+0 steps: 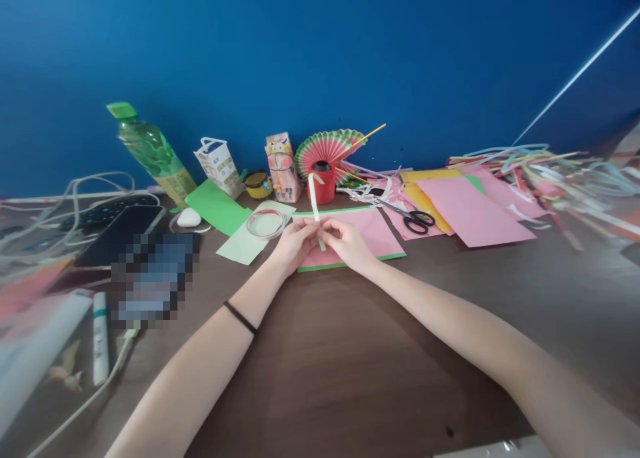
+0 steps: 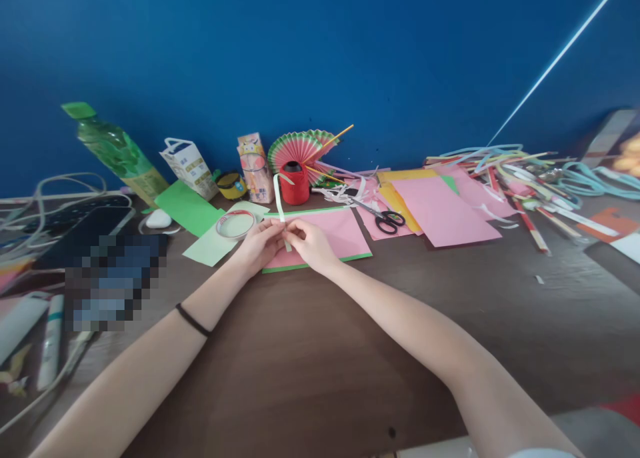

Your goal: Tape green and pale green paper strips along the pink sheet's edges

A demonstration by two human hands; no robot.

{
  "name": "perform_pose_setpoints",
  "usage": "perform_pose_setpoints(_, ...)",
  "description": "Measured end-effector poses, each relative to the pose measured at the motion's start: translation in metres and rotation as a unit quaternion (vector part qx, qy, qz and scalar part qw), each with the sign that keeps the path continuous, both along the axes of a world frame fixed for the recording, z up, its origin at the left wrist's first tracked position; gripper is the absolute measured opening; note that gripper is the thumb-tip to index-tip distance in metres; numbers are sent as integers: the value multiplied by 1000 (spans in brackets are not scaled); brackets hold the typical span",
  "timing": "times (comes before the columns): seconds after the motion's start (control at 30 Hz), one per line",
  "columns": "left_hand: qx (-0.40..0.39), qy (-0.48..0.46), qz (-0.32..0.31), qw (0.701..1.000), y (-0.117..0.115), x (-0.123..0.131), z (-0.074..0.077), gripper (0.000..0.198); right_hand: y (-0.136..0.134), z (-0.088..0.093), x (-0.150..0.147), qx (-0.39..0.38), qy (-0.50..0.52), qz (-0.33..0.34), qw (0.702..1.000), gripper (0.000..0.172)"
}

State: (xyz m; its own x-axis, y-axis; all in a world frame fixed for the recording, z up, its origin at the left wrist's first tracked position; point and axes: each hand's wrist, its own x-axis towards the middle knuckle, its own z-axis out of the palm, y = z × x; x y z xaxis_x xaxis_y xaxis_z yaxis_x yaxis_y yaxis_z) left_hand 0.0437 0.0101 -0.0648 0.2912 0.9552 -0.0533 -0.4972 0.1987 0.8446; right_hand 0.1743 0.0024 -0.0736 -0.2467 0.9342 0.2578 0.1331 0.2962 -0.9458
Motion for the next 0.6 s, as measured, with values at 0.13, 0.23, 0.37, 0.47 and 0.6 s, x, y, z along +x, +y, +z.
perform_pose_setpoints(0.13,-21,2,26,999,-2,2,5,13,1,-1,0,-5,-7,4,1000,14)
perform_pose_setpoints(0.23,-13,20,20,1000,-3,3,9,12,2,-2,1,-15,-3,10,1000,15)
perform_pose_setpoints(0.37,22,70,40,997,-1,1,10,12,0,0,1,-27,2,19,999,15)
perform_pose_setpoints(0.47,45,129,71,988,2,-1,8,13,0,1,1,-34,-4,22,999,17)
perform_pose_setpoints(0.6,117,271,106,950,4,-4,5,14,0,1,2,-33,-25,27,999,16)
